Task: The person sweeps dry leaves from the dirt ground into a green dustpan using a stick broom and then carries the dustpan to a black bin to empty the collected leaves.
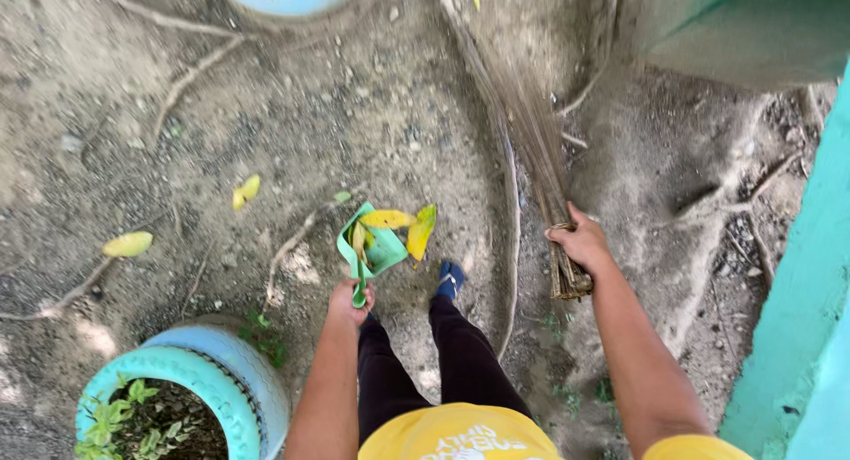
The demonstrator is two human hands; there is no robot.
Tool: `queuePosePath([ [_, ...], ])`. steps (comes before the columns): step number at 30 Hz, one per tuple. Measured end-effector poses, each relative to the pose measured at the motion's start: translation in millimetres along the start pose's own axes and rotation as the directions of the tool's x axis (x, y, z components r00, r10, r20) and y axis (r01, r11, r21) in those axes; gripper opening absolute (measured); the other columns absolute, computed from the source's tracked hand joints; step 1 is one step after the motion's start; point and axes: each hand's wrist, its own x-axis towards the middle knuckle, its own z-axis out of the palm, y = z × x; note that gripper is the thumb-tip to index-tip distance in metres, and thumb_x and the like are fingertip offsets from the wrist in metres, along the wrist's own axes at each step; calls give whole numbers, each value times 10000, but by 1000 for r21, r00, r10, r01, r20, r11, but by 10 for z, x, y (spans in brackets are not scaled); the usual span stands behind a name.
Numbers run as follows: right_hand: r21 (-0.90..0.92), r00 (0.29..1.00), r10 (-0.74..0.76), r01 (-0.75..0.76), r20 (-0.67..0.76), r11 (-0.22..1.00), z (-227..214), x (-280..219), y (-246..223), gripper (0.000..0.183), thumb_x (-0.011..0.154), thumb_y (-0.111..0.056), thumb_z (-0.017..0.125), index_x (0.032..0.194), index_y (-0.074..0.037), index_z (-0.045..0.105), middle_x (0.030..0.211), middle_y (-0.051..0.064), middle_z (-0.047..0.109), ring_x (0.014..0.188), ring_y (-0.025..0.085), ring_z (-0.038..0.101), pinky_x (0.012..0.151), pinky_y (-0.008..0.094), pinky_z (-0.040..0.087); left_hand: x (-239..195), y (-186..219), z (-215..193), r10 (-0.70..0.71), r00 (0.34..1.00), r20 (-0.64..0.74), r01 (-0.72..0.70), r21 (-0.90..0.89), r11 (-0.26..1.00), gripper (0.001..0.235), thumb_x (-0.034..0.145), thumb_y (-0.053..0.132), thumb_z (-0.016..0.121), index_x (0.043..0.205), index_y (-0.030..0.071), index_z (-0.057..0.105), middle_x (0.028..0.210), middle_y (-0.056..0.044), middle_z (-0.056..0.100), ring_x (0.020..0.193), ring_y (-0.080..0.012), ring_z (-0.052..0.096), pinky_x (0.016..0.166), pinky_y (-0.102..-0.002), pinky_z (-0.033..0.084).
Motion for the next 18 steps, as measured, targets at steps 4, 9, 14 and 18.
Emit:
queuePosePath([
  [4, 86, 987, -153, 157, -58, 984, -108, -545, -299, 929, 851, -263, 759, 1665, -217, 313, 1232, 194, 696, 1052, 331, 686, 917, 442, 543, -56, 162, -90, 35, 998, 57, -32, -44, 999, 170, 993, 236, 452, 1003, 87, 533, 719, -108, 581, 526, -213, 555, 406, -328, 457],
  [9, 68, 927, 114, -147, 356, 987, 534, -795, -222, 808, 819, -282, 800, 1531, -113, 456, 1090, 135, 768, 930, 256, 724, 850, 413, 576, 29, 164, 169, 21, 987, -162, -14, 41, 999, 97, 1017, 197, 496, 1052, 108, 513, 780, -115, 586, 567, -192, 539, 459, -333, 459],
  [14, -34, 810, 140, -146, 570, 989, 1417, -1178, -177, 831, 814, -340, 800, 1534, -123, 445, 1128, 121, 755, 981, 225, 702, 912, 408, 547, 341, 48, 149, -62, 989, -137, 63, 1, 998, 173, 1017, 223, 478, 1013, 51, 467, 744, -107, 586, 543, -188, 549, 450, -331, 471],
  [18, -219, 674, 122, 61, 729, 974, 1098, -1364, -123, 979, 809, -457, 804, 1614, -259, 282, 1237, 58, 682, 1087, 168, 666, 1021, 398, 476, 382, 98, 36, 24, 996, -85, -20, 44, 999, 95, 983, 139, 484, 1018, 58, 449, 727, -99, 566, 526, -187, 528, 444, -344, 462],
])
